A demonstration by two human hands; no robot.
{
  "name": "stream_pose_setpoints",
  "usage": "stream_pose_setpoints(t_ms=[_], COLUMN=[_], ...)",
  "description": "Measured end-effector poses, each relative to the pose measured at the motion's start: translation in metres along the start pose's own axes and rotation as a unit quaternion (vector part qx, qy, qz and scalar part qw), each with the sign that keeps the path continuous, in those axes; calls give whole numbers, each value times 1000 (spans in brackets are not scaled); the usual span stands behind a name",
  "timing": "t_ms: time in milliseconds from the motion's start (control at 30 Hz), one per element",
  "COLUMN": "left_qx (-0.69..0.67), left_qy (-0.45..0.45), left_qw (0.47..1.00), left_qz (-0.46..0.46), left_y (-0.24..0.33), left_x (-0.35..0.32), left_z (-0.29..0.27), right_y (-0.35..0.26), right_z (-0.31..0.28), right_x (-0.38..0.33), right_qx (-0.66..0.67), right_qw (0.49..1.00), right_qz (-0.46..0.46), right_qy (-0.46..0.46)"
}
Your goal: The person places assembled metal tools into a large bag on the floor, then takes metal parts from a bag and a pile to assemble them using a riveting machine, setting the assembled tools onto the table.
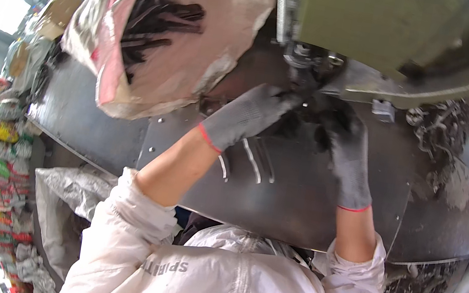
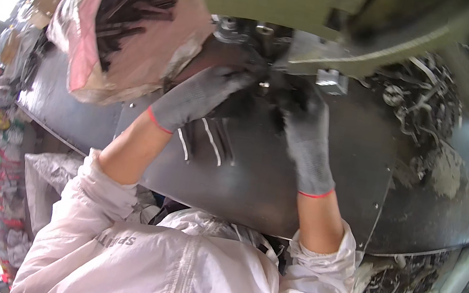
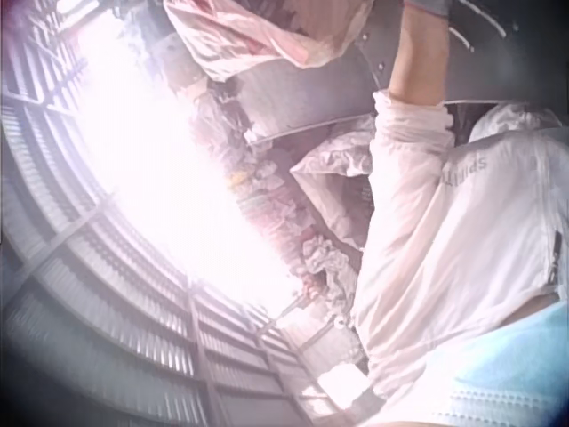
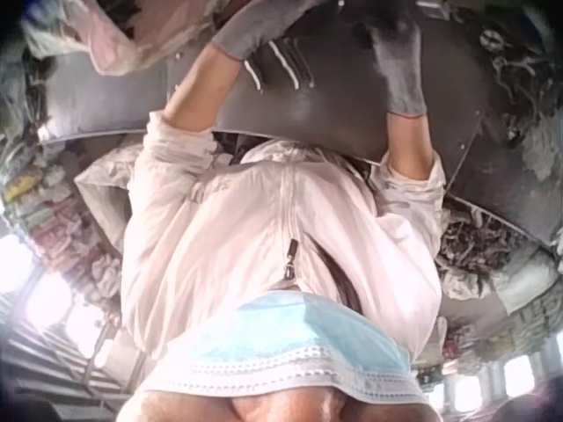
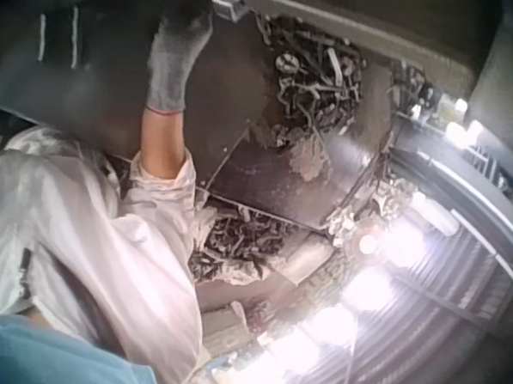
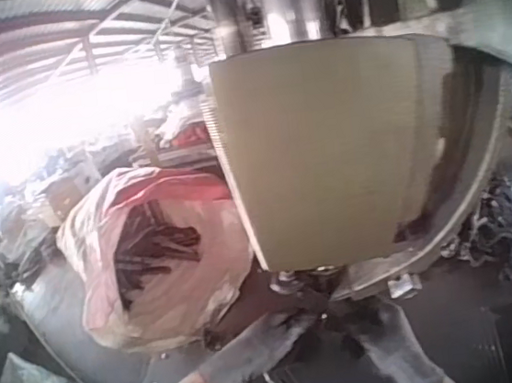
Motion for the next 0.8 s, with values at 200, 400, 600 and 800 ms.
stream_pose_setpoints(t_ms=[200, 400, 600, 800], left_qx=[-109, -153, 433, 298], left_qy=[-6, 71, 8, 64], left_qw=[968, 973, 901, 850], left_qz=[-226, -160, -34, -429], left_y=[-26, -45, -37, -224], left_x=[-13, -24, -7, -65], left_z=[15, 35, -58, -161], right_y=[10, 29, 46, 47], right_z=[1, 6, -4, -9], right_x=[2, 16, 26, 21], right_qx=[23, -16, 13, 22], right_qw=[999, 998, 999, 997], right_qz=[24, 62, 46, 65], right_qy=[16, 13, 9, 17])
Point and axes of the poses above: each hand's wrist, its own x-axis towards the middle knuckle, its own z-axis out of the palm, y = z × x, the point moved 10 cm from there along x, towards the middle knuckle, and after that the axes turned 15 degrees about z, right-handed, at the moved point
